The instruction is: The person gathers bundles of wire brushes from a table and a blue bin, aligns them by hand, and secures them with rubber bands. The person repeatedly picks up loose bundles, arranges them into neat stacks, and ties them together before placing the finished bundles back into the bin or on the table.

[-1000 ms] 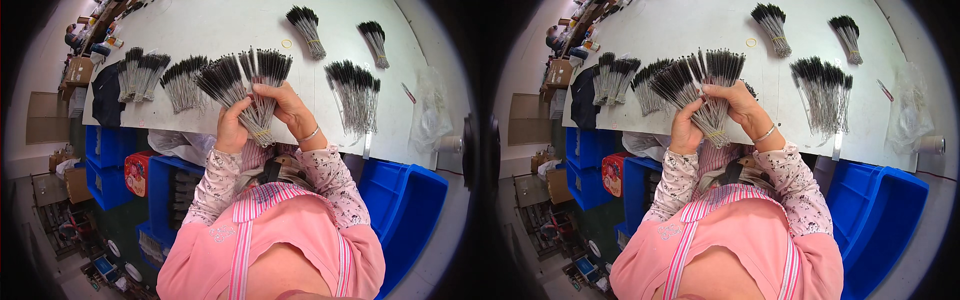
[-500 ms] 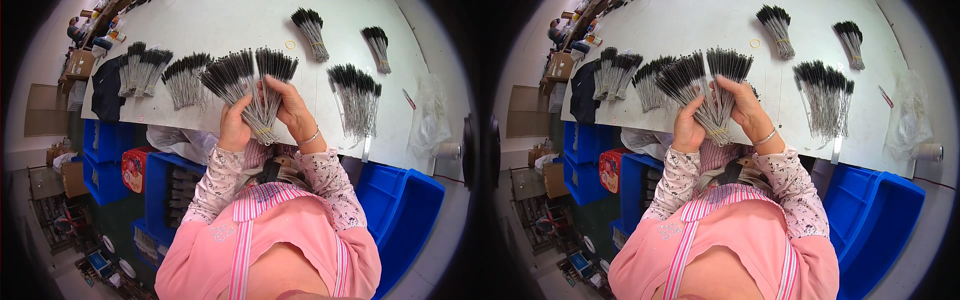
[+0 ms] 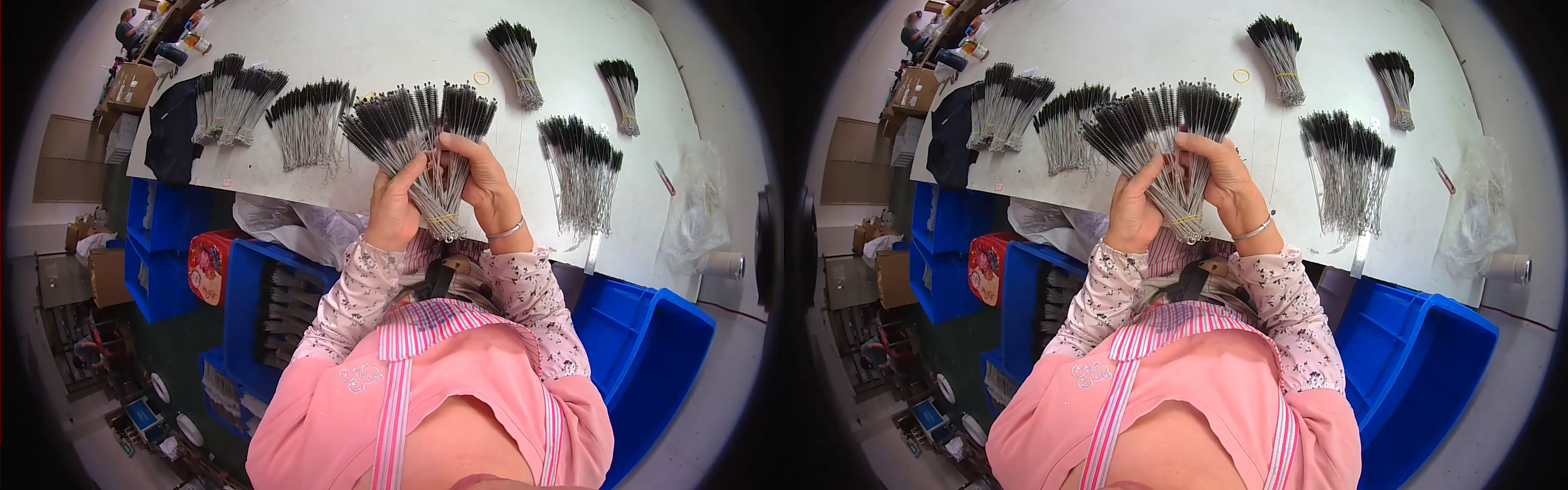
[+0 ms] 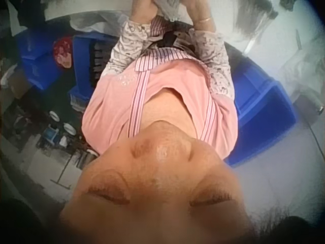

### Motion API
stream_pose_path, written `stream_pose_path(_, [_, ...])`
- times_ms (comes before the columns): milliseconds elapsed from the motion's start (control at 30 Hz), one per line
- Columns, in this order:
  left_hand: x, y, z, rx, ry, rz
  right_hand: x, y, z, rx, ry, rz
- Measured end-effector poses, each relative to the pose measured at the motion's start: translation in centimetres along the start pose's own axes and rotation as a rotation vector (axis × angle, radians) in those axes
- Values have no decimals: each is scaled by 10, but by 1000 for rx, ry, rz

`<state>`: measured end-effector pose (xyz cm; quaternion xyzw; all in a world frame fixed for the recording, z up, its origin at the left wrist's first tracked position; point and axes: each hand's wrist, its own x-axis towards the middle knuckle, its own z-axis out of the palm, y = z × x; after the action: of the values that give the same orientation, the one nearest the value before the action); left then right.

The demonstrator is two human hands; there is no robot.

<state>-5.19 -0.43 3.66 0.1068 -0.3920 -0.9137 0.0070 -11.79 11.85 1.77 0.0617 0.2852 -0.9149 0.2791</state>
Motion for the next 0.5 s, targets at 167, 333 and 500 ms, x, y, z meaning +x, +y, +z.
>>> stream_pose_path(167, [-1,1,-2,-40,25,1,-2,2,0,112,-32,63])
stream_pose_path(333, [-1,6,-6,-47,21,-4,-1,4,6,169,-27,60])
stream_pose_path(500, [-3,1,0,17,58,107,4,10,-6,175,-42,61])
